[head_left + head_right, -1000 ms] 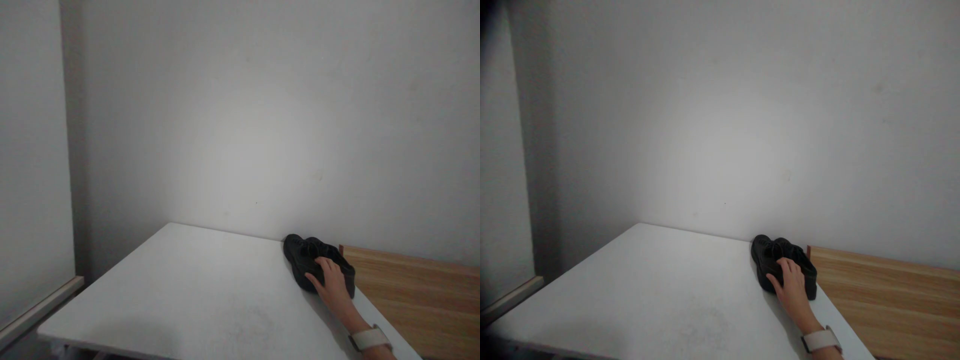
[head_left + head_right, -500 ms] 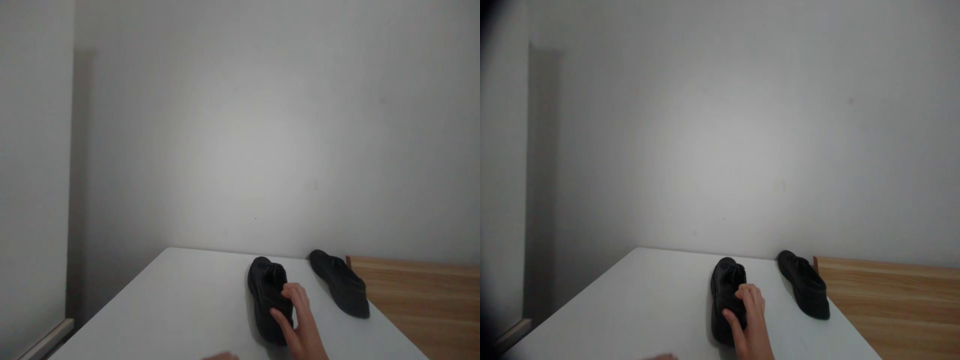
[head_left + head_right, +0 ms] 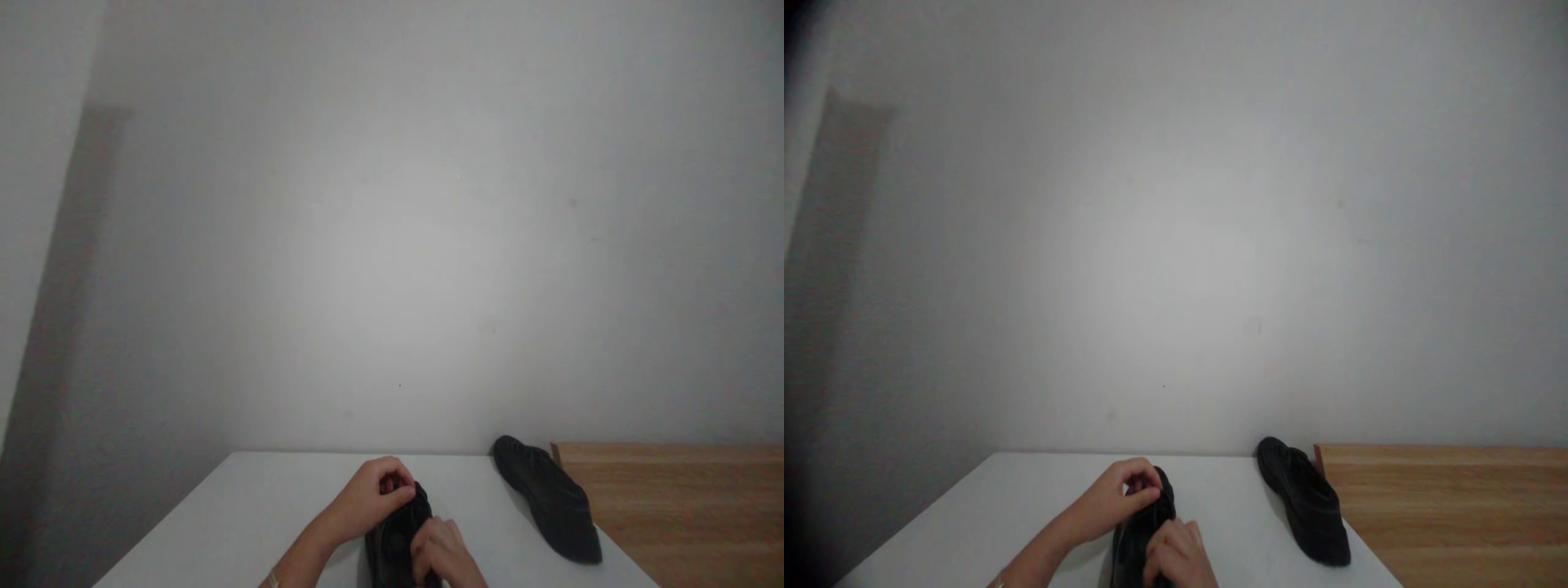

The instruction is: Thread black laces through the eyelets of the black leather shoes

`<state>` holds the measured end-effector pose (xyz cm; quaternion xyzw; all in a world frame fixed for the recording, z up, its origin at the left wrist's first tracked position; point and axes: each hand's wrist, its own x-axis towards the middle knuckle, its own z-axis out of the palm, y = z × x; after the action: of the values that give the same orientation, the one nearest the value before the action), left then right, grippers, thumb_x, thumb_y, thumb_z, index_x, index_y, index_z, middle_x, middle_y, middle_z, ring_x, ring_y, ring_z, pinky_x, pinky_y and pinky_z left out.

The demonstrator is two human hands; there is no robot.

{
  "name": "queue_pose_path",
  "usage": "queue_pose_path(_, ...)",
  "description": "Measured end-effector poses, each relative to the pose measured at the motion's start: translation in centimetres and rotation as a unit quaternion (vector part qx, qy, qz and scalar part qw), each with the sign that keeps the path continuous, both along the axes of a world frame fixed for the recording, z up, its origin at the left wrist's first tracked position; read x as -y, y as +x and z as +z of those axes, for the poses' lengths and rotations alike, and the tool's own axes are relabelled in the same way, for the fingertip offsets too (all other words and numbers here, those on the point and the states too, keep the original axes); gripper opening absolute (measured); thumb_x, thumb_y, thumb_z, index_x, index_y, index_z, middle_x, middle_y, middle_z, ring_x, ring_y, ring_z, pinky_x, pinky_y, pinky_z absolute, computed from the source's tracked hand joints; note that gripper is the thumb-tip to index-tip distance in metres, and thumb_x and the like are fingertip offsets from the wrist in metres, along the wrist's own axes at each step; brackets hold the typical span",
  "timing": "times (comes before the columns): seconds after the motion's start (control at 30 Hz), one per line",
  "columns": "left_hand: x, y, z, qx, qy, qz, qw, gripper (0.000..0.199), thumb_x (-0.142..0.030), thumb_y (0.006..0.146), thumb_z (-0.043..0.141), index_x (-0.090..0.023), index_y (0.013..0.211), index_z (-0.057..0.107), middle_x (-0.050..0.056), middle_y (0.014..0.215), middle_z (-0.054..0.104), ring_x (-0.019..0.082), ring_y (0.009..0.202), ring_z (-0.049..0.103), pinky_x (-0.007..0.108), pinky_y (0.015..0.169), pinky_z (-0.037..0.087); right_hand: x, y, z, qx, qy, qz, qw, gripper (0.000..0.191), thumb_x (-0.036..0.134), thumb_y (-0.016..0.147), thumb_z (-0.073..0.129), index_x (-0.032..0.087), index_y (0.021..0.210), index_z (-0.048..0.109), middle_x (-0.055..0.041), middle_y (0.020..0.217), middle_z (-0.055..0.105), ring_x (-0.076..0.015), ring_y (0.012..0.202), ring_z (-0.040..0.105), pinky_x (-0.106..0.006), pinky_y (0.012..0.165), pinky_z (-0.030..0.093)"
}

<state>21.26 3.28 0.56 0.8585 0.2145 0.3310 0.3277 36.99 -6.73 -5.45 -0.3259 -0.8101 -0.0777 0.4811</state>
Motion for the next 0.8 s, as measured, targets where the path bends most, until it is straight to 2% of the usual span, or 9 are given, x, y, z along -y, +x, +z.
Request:
queue_pose_path(0.07,-0.3,-0.4,-0.4,0.030,-0.028,-0.022,0.999,0.019,-0.030,0.078,0.063,-0.014,0.088,0.068,0.002,0.078,0.063,0.015,0.072,0.051,0.026,0.067,0.039,-0.1,0.5,2.8,-0.066,-0.032,0.047,0.996,0.028,0.039,0.096,0.040,0.023,0.076,0.049,-0.0018,0.075,0.054,-0.0172,0.073,0.052,-0.029,0.065,0.041)
queue_pose_path(0.13,-0.2,-0.9,-0.8,0.048,-0.037,-0.037,0.997,0.020,-0.029,0.076,0.067,-0.015,0.091,0.067,0.003,0.082,0.064,0.016,0.077,0.052,0.027,0.072,0.040,-1.0,1.2,5.4,-0.135,-0.060,0.017,0.989,0.026,0.034,0.097,0.038,0.022,0.078,0.050,-0.0024,0.076,0.053,-0.0172,0.074,0.051,-0.030,0.067,0.041)
queue_pose_path(0.2,0.0,-1.3,-1.1,0.058,-0.026,-0.044,0.997,0.024,-0.029,0.075,0.069,-0.016,0.094,0.066,0.003,0.088,0.063,0.017,0.083,0.052,0.028,0.077,0.040,-2.7,2.1,6.8,-0.170,-0.051,-0.013,0.984,0.026,0.036,0.095,0.044,0.021,0.074,0.051,-0.0018,0.074,0.052,-0.0172,0.072,0.050,-0.031,0.067,0.040)
queue_pose_path(0.23,0.1,-1.4,-1.2,0.063,-0.016,-0.043,0.997,0.025,-0.030,0.075,0.069,-0.016,0.095,0.066,0.004,0.089,0.063,0.018,0.084,0.051,0.029,0.078,0.040,-3.7,2.5,6.9,-0.190,-0.054,-0.029,0.980,0.027,0.036,0.094,0.045,0.021,0.074,0.051,-0.0014,0.072,0.051,-0.0174,0.071,0.050,-0.031,0.067,0.039)
queue_pose_path(0.3,0.3,-1.4,-1.5,0.071,0.007,-0.033,0.997,0.024,-0.031,0.076,0.069,-0.017,0.096,0.065,0.004,0.091,0.062,0.018,0.085,0.051,0.029,0.079,0.040,-5.2,3.3,5.9,-0.232,-0.050,-0.061,0.969,0.028,0.037,0.094,0.043,0.021,0.073,0.052,-0.0008,0.070,0.051,-0.0173,0.069,0.049,-0.030,0.064,0.039)
queue_pose_path(0.37,0.6,-1.2,-1.8,0.082,0.032,-0.021,0.996,0.021,-0.031,0.079,0.066,-0.018,0.095,0.065,0.005,0.092,0.061,0.019,0.086,0.051,0.030,0.079,0.040,-5.8,4.0,4.3,-0.207,-0.071,-0.063,0.974,0.026,0.036,0.094,0.045,0.020,0.075,0.054,-0.0012,0.071,0.052,-0.0172,0.070,0.050,-0.030,0.064,0.039)
queue_pose_path(0.47,0.8,-0.8,-2.5,0.106,0.059,-0.005,0.993,0.017,-0.030,0.083,0.061,-0.019,0.095,0.065,0.006,0.096,0.061,0.020,0.092,0.052,0.031,0.082,0.040,-5.0,4.4,2.8,-0.145,-0.115,-0.027,0.982,0.019,0.034,0.093,0.048,0.020,0.083,0.057,-0.0030,0.080,0.056,-0.0180,0.077,0.053,-0.030,0.069,0.042)
queue_pose_path(0.63,1.0,-0.4,-3.3,0.131,0.052,0.023,0.990,0.022,-0.028,0.083,0.060,-0.020,0.103,0.061,0.007,0.103,0.062,0.022,0.097,0.053,0.033,0.086,0.040,-3.5,3.8,3.3,-0.149,-0.162,0.051,0.974,0.020,0.039,0.093,0.047,0.021,0.100,0.054,-0.0050,0.095,0.055,-0.0201,0.093,0.052,-0.034,0.083,0.042)
queue_pose_path(0.8,1.2,-0.3,-3.1,0.132,0.049,0.024,0.990,0.014,-0.029,0.082,0.059,-0.018,0.091,0.062,0.006,0.095,0.060,0.021,0.093,0.053,0.033,0.082,0.039,-3.6,3.3,3.2,-0.108,-0.211,0.115,0.965,0.030,0.045,0.090,0.051,0.021,0.107,0.052,-0.0055,0.103,0.053,-0.0216,0.101,0.050,-0.037,0.090,0.039)
